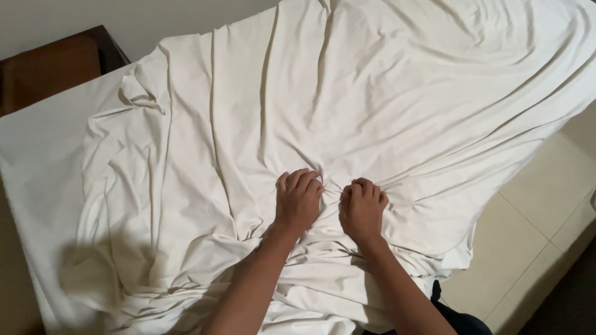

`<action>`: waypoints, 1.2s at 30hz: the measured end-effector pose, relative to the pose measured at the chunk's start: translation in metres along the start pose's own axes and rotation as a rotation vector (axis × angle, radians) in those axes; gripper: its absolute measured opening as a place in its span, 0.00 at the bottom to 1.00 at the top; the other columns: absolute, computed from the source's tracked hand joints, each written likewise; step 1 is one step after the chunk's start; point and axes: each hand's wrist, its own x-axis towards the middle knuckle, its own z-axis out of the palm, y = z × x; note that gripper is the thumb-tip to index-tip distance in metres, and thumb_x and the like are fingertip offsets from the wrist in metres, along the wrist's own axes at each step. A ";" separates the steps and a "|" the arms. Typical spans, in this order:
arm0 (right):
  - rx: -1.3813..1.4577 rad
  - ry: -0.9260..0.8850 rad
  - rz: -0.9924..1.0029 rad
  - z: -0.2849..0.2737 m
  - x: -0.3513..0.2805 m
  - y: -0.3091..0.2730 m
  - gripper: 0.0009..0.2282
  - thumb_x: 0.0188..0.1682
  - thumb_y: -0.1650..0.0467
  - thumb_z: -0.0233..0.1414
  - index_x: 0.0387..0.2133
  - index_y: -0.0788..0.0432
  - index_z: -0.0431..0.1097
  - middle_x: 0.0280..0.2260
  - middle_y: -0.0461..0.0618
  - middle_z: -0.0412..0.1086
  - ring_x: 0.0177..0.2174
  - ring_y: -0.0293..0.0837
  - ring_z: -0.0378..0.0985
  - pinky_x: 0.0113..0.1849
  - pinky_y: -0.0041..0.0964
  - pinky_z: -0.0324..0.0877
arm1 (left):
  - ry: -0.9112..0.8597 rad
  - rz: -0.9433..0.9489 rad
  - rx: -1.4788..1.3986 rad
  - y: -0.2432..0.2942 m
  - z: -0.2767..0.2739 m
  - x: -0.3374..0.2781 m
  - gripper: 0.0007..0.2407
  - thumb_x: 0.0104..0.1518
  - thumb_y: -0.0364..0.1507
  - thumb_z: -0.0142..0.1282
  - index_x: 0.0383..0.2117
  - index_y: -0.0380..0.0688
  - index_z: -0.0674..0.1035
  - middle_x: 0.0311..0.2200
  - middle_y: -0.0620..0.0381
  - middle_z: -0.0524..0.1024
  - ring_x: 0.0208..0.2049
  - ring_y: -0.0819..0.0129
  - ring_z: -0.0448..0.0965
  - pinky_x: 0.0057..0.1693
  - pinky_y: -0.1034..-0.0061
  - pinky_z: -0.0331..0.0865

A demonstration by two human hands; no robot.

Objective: The person uses both hands to smooth out a white bed sheet on a bed. They repeatedly grab, pull, and flatten the fabric to remove wrinkles and bunches, working across the surface of the mattress.

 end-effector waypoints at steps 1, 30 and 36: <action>0.000 0.000 0.003 -0.003 -0.002 -0.002 0.07 0.48 0.69 0.54 0.38 0.56 0.71 0.48 0.54 0.69 0.49 0.56 0.68 0.51 0.58 0.55 | -0.003 0.001 -0.001 0.002 -0.002 0.001 0.03 0.58 0.30 0.59 0.33 0.48 0.78 0.47 0.62 0.78 0.57 0.64 0.72 0.62 0.51 0.56; 0.251 0.125 -0.154 -0.035 -0.029 -0.040 0.06 0.47 0.74 0.56 0.36 0.61 0.74 0.47 0.57 0.72 0.49 0.57 0.72 0.51 0.50 0.63 | 0.010 -0.026 -0.078 0.006 -0.053 -0.036 0.04 0.57 0.29 0.58 0.36 0.46 0.78 0.37 0.55 0.73 0.45 0.57 0.72 0.58 0.59 0.62; 0.220 -0.023 -0.209 -0.041 -0.026 -0.002 0.12 0.46 0.71 0.52 0.44 0.61 0.69 0.53 0.59 0.68 0.56 0.58 0.67 0.53 0.58 0.58 | -0.083 -0.092 -0.033 0.015 -0.060 -0.024 0.10 0.55 0.31 0.59 0.43 0.50 0.81 0.39 0.58 0.74 0.47 0.59 0.71 0.57 0.60 0.60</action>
